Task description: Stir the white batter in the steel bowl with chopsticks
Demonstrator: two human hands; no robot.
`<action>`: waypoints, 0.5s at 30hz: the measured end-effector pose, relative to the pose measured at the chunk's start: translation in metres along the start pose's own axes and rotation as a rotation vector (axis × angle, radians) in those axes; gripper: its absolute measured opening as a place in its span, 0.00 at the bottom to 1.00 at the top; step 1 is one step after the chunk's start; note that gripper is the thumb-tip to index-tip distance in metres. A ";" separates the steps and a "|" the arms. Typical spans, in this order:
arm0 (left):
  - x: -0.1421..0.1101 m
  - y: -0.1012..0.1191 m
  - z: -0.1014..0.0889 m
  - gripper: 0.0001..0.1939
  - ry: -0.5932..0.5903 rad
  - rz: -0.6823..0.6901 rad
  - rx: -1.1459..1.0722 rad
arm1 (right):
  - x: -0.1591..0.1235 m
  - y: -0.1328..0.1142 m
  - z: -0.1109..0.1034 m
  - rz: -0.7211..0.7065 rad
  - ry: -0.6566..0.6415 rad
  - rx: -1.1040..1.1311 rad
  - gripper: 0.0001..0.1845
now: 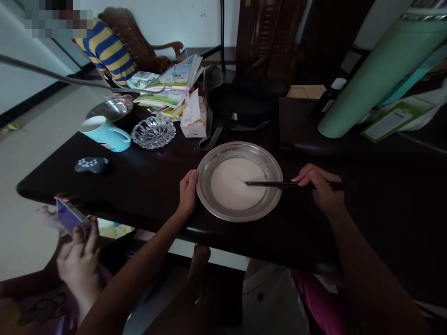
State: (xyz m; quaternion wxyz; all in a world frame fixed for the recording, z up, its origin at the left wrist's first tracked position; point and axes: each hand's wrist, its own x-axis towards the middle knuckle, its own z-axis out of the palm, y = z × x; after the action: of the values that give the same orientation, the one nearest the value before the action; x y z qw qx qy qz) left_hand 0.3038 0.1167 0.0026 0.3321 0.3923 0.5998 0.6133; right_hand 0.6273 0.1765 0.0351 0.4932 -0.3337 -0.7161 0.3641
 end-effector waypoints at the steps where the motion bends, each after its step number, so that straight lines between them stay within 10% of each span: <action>1: 0.000 0.000 0.000 0.22 0.000 -0.004 -0.003 | 0.000 0.000 0.000 0.000 -0.014 0.022 0.21; 5: 0.000 0.000 0.000 0.22 0.003 -0.006 -0.003 | 0.001 0.000 0.001 -0.008 -0.144 -0.072 0.14; 10: 0.001 -0.001 0.000 0.22 -0.002 -0.008 -0.006 | 0.001 0.000 0.000 0.037 0.019 -0.012 0.21; 15: 0.001 0.001 0.001 0.22 0.016 -0.009 0.000 | 0.001 -0.001 0.002 0.020 -0.166 -0.091 0.12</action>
State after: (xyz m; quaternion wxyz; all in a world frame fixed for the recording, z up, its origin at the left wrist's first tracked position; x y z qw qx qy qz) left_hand 0.3041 0.1174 0.0032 0.3303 0.3846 0.6041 0.6149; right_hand 0.6247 0.1764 0.0357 0.4130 -0.3315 -0.7670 0.3623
